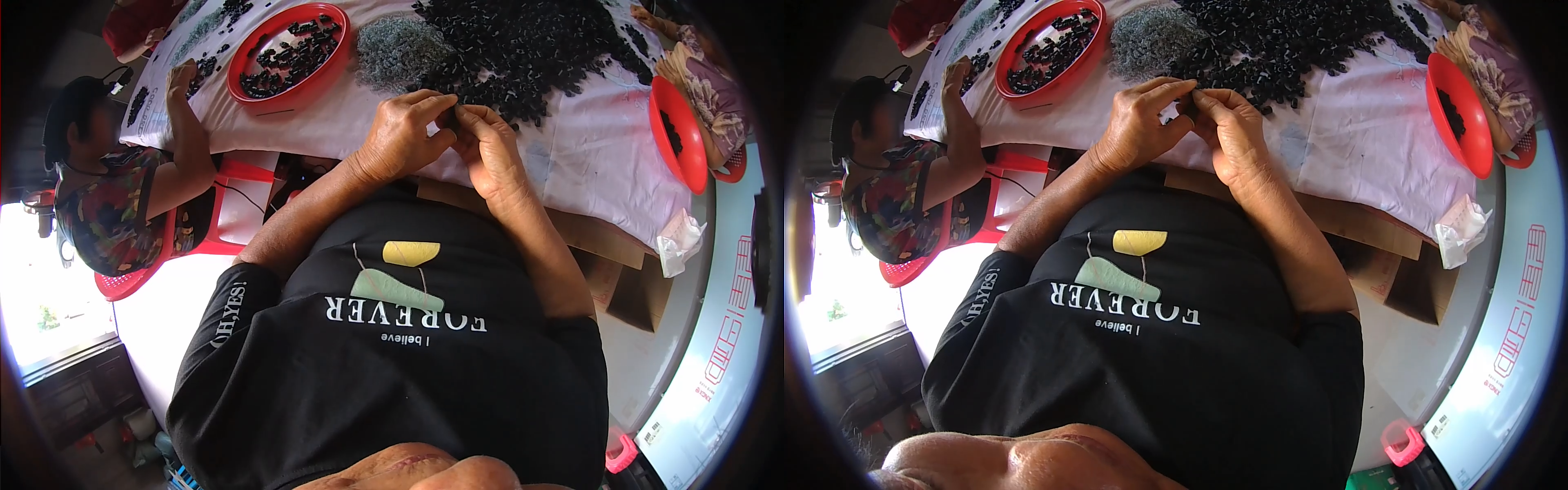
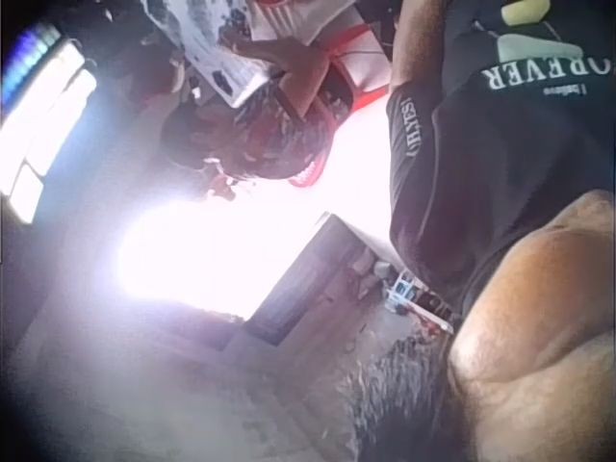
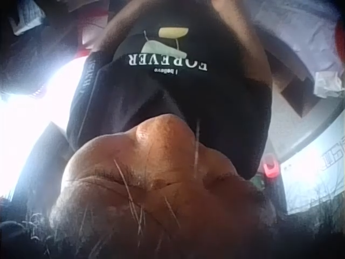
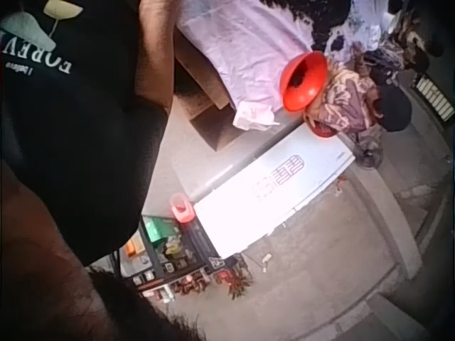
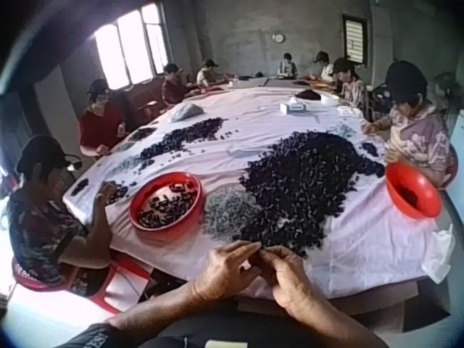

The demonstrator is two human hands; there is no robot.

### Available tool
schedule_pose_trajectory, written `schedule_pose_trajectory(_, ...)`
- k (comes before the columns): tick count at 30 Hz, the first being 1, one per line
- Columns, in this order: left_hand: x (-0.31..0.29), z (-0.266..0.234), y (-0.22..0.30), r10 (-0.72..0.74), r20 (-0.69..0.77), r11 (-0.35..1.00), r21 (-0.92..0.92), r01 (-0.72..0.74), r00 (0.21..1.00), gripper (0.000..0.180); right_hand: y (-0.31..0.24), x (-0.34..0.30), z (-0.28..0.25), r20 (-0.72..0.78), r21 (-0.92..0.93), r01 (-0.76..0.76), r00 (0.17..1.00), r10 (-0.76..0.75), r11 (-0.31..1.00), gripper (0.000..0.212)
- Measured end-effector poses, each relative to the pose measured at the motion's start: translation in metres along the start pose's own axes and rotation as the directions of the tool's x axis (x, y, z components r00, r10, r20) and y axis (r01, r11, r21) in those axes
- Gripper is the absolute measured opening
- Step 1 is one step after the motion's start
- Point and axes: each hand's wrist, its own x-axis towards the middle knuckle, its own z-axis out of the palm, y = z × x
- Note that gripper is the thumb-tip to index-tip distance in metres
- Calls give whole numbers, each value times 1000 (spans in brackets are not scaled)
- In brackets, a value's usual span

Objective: The person assembles plastic components by hand, picking up small pieces from the table and fitting them together.

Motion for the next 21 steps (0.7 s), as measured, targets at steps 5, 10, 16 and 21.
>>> schedule_pose_trajectory(5, -1, 2, -1, 12, 31, 1000, -18, -11, 999, 41, -1, 2, -3, 12, 29, -4, 1000, 3, 1000, 6)
schedule_pose_trajectory(10, -2, 6, -3, 1, 23, 1000, 16, -2, 1000, 37, 1, 0, -1, 2, 68, 3, 1000, -3, 998, 6)
schedule_pose_trajectory(16, -2, 8, -3, -8, 4, 1000, 10, 8, 1000, 36, 1, -3, 3, -2, 135, -6, 1000, 7, 991, 7)
schedule_pose_trajectory(21, -1, 7, -4, 10, -8, 1000, -3, -11, 1000, 36, 3, -3, 4, -18, 132, 16, 1000, -14, 991, 7)
